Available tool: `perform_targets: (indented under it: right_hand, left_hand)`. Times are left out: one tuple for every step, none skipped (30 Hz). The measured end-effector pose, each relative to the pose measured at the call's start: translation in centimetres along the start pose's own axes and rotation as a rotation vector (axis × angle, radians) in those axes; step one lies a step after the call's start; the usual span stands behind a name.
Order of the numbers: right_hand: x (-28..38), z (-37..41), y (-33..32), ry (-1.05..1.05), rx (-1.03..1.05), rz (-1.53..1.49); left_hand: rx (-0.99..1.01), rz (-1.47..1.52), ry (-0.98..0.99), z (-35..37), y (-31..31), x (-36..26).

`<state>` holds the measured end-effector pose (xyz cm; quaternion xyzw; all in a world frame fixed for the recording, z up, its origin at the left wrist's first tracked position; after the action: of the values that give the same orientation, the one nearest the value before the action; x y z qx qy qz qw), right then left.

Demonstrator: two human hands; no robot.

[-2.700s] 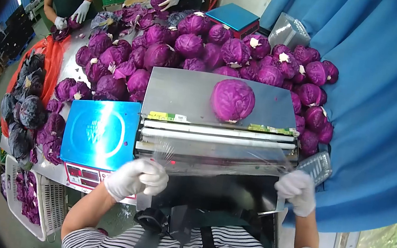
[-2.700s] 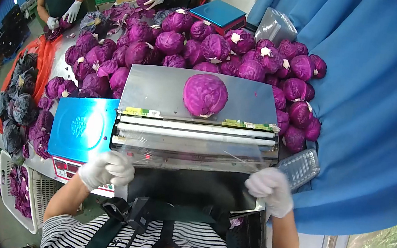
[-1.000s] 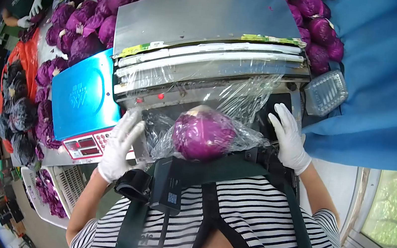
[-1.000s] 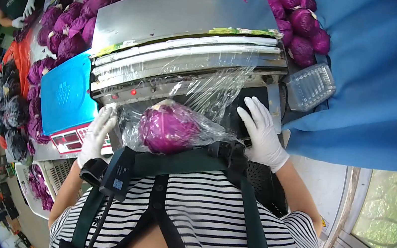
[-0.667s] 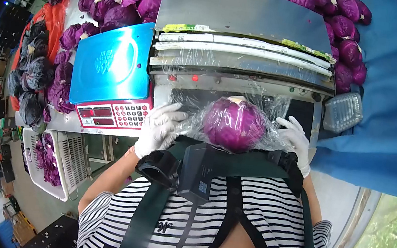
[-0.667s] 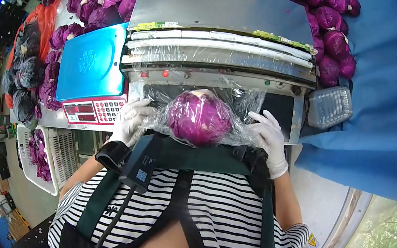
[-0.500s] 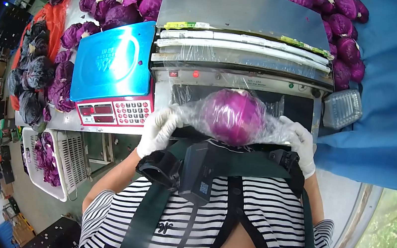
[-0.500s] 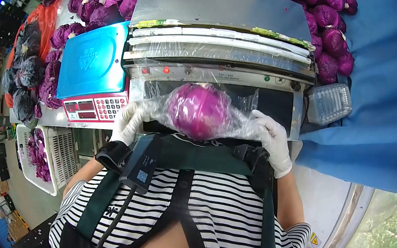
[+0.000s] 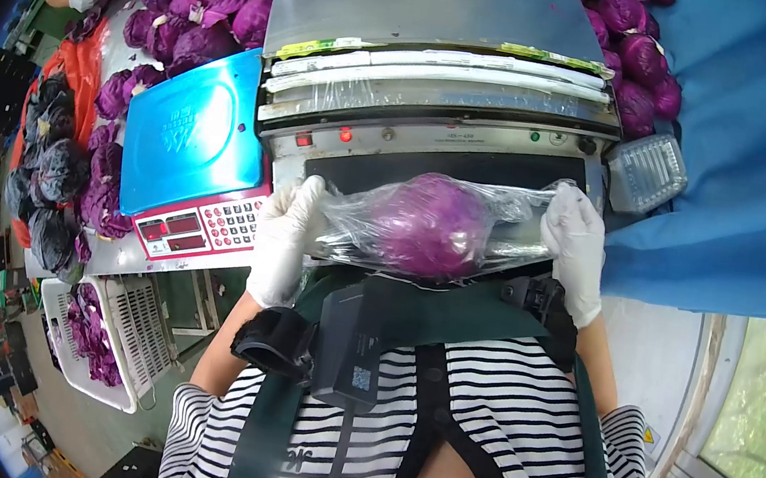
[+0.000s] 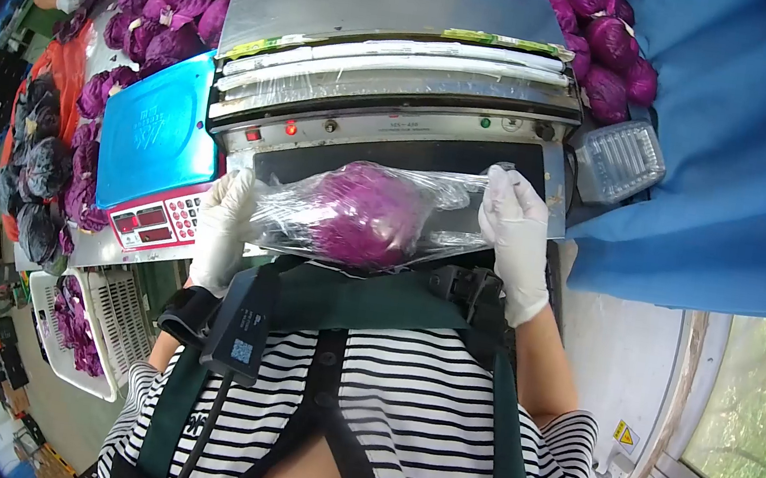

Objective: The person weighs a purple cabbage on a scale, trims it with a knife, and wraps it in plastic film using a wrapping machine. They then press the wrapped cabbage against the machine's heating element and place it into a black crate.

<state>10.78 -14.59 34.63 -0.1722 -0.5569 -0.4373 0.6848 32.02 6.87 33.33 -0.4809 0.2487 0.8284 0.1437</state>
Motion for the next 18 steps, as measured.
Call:
perform_targets:
  right_hand:
    - [-0.1,-0.4,-0.6,-0.039,-0.105,0.139]
    - [-1.2,-1.4,-1.5,-0.089,-0.108,0.246]
    - [-2.3,-2.2,-2.2,-0.19,-0.193,0.429]
    - [-2.8,-2.6,-2.1,-0.203,-0.216,0.532]
    - [-3.1,-2.8,-2.0,-0.214,-0.236,0.635]
    - [-3.6,-3.4,-2.2,-0.239,-0.248,0.697]
    - [-4.0,-3.7,-2.2,-0.237,-0.245,0.698]
    - [-4.0,-3.9,-1.8,-0.312,-0.269,0.876]
    - [-3.8,-4.0,-1.3,-0.391,-0.293,1.052]
    - [-3.2,-3.7,0.0,-0.508,-0.297,1.171]
    - [-4.0,-4.3,0.4,-0.654,-0.317,1.341]
    - [-4.1,-4.7,1.1,-0.668,-0.306,1.379]
    - [-4.0,-5.1,2.0,-0.691,-0.298,1.416]
    - [-3.9,-5.5,3.2,-0.754,-0.286,1.42]
    - [-3.9,-5.8,4.4,-0.725,-0.224,1.463]
    - [-4.1,-6.2,5.6,-0.79,-0.119,1.328]
    - [-4.1,-6.5,6.5,-0.85,-0.017,1.194]
    - [-3.7,-6.5,7.0,-0.862,0.042,1.14]
  left_hand:
    - [-0.07,-0.166,0.152,-0.7,-0.7,0.0]
    - [-0.031,-0.24,0.291,-2.1,-2.0,1.2]
    - [-0.024,-0.238,0.29,-2.8,-2.5,2.1]
    - [-0.054,-0.533,0.483,-2.9,-2.6,1.7]
    - [-0.087,-0.828,0.674,-2.7,-2.5,1.2]
    - [-0.063,-1.024,0.599,-2.9,-2.8,1.4]
    - [-0.066,-1.025,0.597,-3.2,-2.9,1.6]
    - [-0.06,-1.164,0.66,-3.3,-2.6,1.9]
    - [-0.054,-1.304,0.725,-3.4,-2.2,2.0]
    - [-0.032,-1.399,0.705,-3.3,-1.6,2.0]
    - [-0.021,-1.434,0.851,-3.2,-0.7,1.7]
    - [0.002,-1.482,0.799,-3.3,-0.4,1.8]
    - [0.021,-1.527,0.753,-3.5,-0.1,1.8]
    - [0.08,-1.507,0.789,-3.8,0.6,1.9]
    - [0.136,-1.492,0.823,-3.9,1.3,2.0]
    - [0.178,-1.524,0.911,-3.4,2.8,1.7]
    - [0.151,-1.398,0.938,-3.8,3.2,1.6]
    - [0.116,-1.239,0.98,-4.1,3.5,1.4]
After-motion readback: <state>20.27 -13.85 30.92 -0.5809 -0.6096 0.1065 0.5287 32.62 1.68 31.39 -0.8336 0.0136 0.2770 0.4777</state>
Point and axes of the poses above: each hand's wrist, its own z-axis away from the middle knuckle, its own y-axis out of the palm, x = y × z, the point moved 5 cm from there along -z, towards the middle knuckle, and after that the axes turned 4 degrees about y, right-handed, at the moved point
